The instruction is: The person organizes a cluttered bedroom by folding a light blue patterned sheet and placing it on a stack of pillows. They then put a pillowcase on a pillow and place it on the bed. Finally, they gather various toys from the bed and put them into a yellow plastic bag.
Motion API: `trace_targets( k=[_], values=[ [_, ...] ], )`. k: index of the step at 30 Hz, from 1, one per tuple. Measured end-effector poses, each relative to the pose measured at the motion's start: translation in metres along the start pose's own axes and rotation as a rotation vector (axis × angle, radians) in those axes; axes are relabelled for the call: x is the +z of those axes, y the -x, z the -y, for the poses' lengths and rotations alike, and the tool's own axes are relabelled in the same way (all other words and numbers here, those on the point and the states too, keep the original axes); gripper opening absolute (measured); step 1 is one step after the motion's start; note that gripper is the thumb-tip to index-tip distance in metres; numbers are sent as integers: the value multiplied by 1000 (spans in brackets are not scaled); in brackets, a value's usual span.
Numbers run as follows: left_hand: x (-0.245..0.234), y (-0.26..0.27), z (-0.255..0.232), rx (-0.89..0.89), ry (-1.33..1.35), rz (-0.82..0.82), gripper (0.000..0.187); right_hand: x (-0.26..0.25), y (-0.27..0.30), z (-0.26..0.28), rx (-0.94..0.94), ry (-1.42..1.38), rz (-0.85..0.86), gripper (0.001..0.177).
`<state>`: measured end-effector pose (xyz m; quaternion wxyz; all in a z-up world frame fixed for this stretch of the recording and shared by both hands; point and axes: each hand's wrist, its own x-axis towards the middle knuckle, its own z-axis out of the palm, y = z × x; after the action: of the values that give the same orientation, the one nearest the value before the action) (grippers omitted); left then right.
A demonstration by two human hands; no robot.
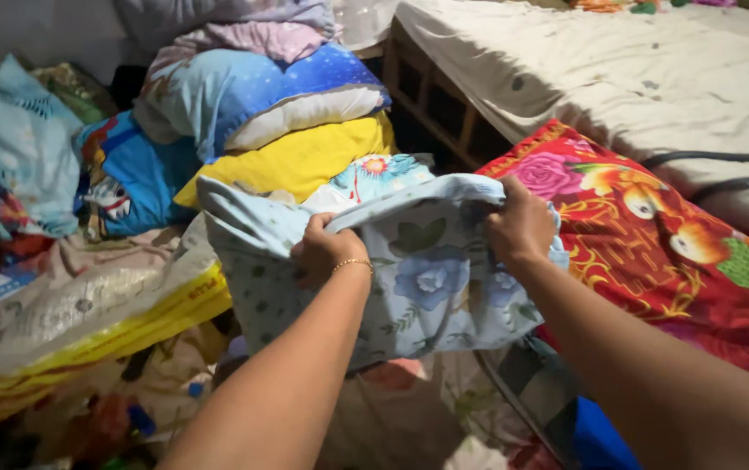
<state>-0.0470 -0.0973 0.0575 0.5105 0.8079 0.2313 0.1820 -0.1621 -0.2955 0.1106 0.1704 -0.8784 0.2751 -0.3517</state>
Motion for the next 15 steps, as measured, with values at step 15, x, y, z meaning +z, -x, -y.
trace_targets(
  k=[15],
  values=[
    [65, 106, -30, 232, 51, -59, 29, -46, -34, -146, 5, -48, 54, 33]
  ],
)
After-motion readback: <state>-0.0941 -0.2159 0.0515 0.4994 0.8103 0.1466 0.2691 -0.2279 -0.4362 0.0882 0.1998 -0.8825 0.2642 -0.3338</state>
